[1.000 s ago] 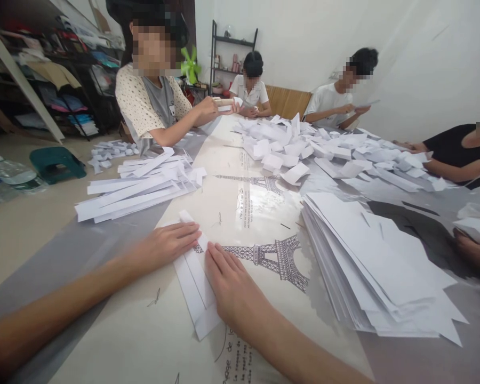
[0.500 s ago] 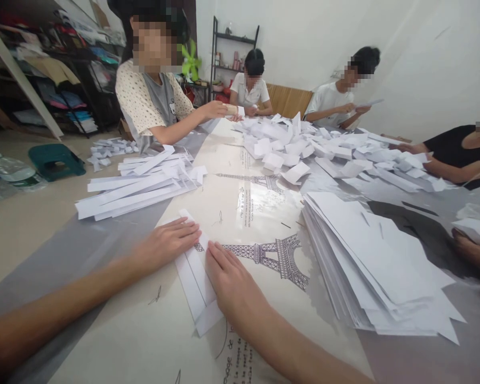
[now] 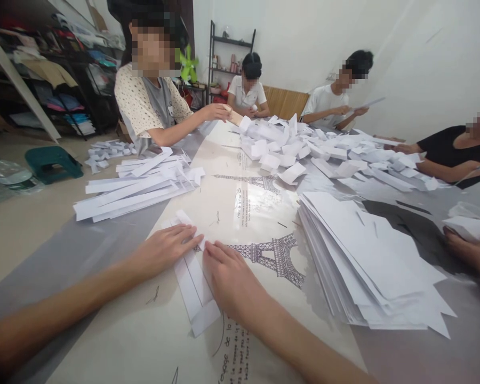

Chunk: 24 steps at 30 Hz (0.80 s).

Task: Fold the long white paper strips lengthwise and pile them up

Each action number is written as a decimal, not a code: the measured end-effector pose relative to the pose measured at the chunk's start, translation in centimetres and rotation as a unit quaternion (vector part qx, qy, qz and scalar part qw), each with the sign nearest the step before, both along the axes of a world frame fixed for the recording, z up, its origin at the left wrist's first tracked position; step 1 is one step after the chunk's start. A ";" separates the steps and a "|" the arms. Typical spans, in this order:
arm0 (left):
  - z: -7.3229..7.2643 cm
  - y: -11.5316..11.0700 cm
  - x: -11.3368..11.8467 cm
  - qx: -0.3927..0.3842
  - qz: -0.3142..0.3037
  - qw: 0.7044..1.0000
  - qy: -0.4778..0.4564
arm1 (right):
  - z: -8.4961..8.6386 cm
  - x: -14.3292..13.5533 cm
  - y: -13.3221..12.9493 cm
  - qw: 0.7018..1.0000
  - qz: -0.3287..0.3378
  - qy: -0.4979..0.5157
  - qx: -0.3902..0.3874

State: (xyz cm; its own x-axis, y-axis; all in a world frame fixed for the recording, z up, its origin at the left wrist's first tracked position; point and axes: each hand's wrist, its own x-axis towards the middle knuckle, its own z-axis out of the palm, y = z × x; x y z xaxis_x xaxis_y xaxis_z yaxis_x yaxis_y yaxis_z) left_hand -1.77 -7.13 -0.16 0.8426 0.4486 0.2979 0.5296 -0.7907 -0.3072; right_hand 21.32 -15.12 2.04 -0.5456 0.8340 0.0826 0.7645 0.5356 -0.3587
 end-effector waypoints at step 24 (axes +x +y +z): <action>-0.5 -0.7 1.7 -0.052 0.123 0.981 -0.144 | -2.2 1.4 4.1 0.986 0.102 0.037 0.124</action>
State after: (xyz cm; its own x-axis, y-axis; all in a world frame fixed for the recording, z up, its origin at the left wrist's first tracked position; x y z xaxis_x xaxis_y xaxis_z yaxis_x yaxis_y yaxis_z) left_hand -0.08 -7.82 -0.61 0.5927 0.6685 0.4492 0.7614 -0.6469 -0.0421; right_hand 22.76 -11.02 -0.20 -0.6854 0.6559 0.3162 0.6080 0.7545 -0.2471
